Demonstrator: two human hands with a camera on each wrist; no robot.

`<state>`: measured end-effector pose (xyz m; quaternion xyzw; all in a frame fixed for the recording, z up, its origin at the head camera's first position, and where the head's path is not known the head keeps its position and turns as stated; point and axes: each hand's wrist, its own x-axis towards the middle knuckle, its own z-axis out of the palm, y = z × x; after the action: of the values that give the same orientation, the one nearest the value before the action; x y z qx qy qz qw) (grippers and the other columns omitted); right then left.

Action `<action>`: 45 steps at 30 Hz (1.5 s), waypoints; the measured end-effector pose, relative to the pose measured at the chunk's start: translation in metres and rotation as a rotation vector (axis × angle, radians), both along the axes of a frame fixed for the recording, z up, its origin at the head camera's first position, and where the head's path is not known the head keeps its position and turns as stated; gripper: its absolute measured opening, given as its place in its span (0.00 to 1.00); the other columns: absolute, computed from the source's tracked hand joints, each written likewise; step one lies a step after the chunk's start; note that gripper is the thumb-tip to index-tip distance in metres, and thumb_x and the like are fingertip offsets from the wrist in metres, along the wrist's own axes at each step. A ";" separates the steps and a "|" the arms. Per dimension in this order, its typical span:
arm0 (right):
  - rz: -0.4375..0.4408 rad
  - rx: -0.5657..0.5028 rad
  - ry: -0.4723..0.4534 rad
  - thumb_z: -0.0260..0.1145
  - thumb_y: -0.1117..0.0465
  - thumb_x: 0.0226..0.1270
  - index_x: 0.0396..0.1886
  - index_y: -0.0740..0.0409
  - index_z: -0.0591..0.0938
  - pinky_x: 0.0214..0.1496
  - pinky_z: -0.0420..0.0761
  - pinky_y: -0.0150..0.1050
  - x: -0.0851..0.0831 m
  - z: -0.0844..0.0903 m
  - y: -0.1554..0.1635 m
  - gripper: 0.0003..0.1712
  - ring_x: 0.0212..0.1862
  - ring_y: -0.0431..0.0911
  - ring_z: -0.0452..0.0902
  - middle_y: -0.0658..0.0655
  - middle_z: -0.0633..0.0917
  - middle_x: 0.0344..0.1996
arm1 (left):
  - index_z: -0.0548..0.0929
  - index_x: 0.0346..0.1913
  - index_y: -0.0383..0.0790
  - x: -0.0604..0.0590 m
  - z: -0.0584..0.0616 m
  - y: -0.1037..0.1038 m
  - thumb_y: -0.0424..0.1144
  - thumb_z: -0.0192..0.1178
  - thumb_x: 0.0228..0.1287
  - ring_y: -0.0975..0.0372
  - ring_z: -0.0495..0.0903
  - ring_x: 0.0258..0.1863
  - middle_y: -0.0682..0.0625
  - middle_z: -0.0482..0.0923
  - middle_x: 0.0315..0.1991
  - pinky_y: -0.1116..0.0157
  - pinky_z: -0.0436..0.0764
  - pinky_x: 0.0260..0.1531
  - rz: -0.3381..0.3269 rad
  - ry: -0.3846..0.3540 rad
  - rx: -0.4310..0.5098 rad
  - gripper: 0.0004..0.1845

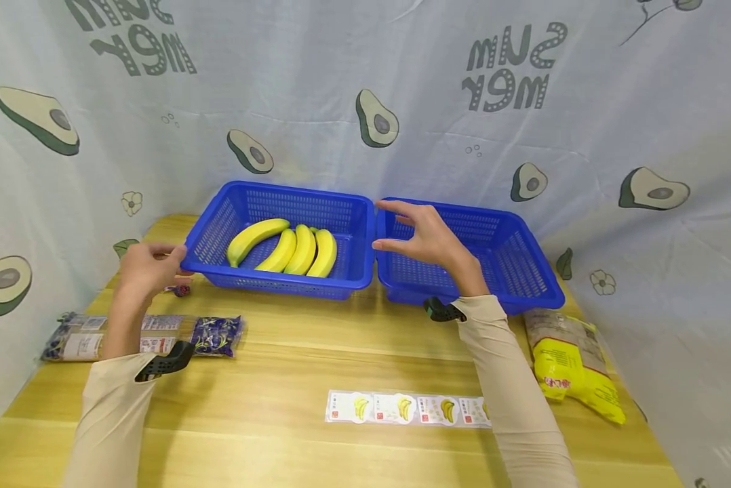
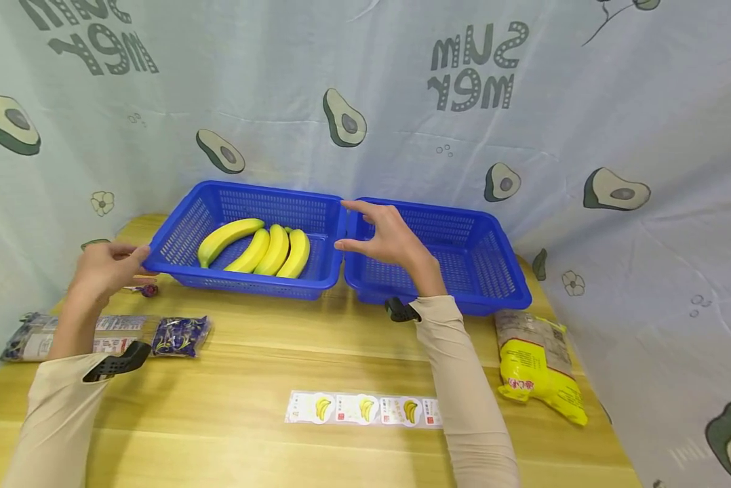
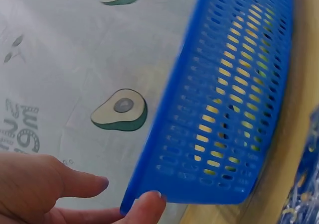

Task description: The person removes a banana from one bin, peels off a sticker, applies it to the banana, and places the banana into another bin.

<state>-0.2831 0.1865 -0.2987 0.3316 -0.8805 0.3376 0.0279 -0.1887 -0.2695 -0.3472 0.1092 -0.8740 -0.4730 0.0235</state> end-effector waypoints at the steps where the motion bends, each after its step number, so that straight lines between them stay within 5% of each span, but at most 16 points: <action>1: 0.003 -0.001 -0.003 0.82 0.57 0.67 0.78 0.59 0.75 0.78 0.76 0.52 -0.001 0.000 -0.001 0.43 0.77 0.60 0.72 0.62 0.76 0.76 | 0.65 0.75 0.15 0.000 -0.001 -0.002 0.46 0.47 0.88 0.69 0.90 0.29 0.22 0.81 0.58 0.63 0.92 0.40 -0.012 -0.001 0.053 0.33; 7: 0.044 0.008 -0.026 0.82 0.56 0.67 0.78 0.58 0.75 0.79 0.74 0.48 -0.008 0.003 -0.012 0.43 0.78 0.54 0.70 0.59 0.77 0.76 | 0.64 0.76 0.15 -0.004 -0.007 -0.011 0.42 0.51 0.88 0.71 0.89 0.28 0.60 0.84 0.32 0.69 0.91 0.41 -0.020 -0.035 0.242 0.31; 17: 0.151 -0.018 -0.116 0.83 0.59 0.66 0.75 0.60 0.78 0.78 0.75 0.45 -0.031 0.007 -0.037 0.40 0.76 0.52 0.74 0.59 0.80 0.73 | 0.59 0.80 0.20 -0.009 -0.012 -0.012 0.37 0.51 0.87 0.73 0.89 0.31 0.36 0.72 0.60 0.68 0.91 0.45 0.019 -0.049 0.391 0.31; 25: 0.217 -0.049 -0.240 0.81 0.66 0.67 0.71 0.67 0.81 0.77 0.77 0.55 -0.054 0.009 -0.060 0.34 0.72 0.59 0.78 0.66 0.83 0.68 | 0.56 0.80 0.18 -0.014 -0.017 -0.018 0.35 0.51 0.86 0.73 0.89 0.31 0.41 0.72 0.57 0.68 0.91 0.45 0.003 -0.063 0.433 0.32; 36: 0.211 -0.046 -0.312 0.80 0.68 0.66 0.68 0.67 0.83 0.67 0.86 0.45 -0.084 -0.002 -0.090 0.32 0.66 0.56 0.83 0.65 0.87 0.63 | 0.56 0.81 0.19 -0.013 -0.015 -0.017 0.34 0.51 0.86 0.74 0.88 0.33 0.35 0.66 0.67 0.67 0.90 0.49 -0.010 -0.063 0.447 0.31; 45: 0.148 -0.001 -0.347 0.80 0.68 0.67 0.68 0.72 0.81 0.66 0.86 0.48 -0.102 -0.021 -0.107 0.31 0.66 0.65 0.82 0.71 0.86 0.62 | 0.61 0.79 0.18 -0.014 -0.015 -0.019 0.35 0.53 0.86 0.71 0.90 0.33 0.47 0.76 0.50 0.67 0.91 0.47 0.019 -0.063 0.448 0.31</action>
<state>-0.3855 0.0791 -0.3194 0.3322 -0.8453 0.3911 -0.1489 -0.2029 -0.2881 -0.3621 0.1348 -0.7463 -0.6514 -0.0243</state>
